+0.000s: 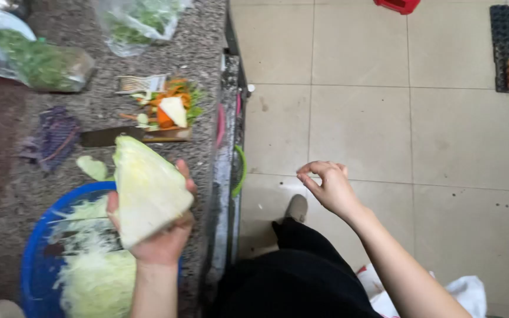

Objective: Slicing a cabbage into a blue colander using a knife.

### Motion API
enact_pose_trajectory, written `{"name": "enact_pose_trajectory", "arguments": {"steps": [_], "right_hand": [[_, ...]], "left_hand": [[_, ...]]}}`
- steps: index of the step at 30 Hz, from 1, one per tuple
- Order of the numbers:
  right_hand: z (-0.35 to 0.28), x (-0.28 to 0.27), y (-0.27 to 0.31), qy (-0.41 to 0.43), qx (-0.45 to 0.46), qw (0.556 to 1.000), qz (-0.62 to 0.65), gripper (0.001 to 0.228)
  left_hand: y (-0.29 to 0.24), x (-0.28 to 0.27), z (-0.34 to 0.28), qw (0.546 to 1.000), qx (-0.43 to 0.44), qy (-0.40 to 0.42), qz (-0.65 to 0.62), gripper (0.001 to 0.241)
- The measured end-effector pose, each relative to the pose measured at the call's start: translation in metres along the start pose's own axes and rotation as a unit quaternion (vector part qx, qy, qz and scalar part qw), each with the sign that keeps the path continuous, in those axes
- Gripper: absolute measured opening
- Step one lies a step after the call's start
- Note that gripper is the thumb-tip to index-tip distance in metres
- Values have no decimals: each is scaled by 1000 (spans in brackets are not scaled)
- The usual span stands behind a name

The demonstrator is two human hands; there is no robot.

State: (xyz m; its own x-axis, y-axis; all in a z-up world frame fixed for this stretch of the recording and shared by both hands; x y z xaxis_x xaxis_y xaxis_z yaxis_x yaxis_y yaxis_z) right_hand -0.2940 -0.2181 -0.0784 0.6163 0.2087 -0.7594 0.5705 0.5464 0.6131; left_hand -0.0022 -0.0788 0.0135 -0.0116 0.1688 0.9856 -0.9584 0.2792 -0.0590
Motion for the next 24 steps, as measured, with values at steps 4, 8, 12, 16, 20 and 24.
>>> {"name": "enact_pose_trajectory", "arguments": {"steps": [4,8,12,16,20,24], "right_hand": [[1,-29,-58,10,24,999,42,30],[8,-46,-94,71,78,993,47,36],[19,-45,-116,140,96,983,73,38],[44,-52,-120,152,62,986,33,38],[76,-68,-123,148,78,983,72,39],[123,-91,-134,146,104,978,111,40]], "left_hand": [[15,5,61,999,-9,7,-33,71],[14,-6,100,996,9,-13,-89,71],[14,-17,124,995,26,-31,-87,68],[10,-27,146,994,35,-57,-85,70],[2,-36,181,993,28,-39,-108,69],[-21,-55,227,995,42,-42,-75,68]]}}
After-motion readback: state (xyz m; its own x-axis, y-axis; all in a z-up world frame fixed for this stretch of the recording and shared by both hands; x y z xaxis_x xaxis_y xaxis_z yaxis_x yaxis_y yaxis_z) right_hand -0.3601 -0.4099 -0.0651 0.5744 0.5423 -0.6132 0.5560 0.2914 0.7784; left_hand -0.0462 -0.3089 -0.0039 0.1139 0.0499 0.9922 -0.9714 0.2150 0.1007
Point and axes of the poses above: each hand's wrist, its own z-axis towards the middle knuckle, its own x-axis out of the palm, y = z × x, the point moved 8 cm from there along z, towards the middle knuckle, and after that the axes turned 15 degrees about -x, right-handed, at the moved point
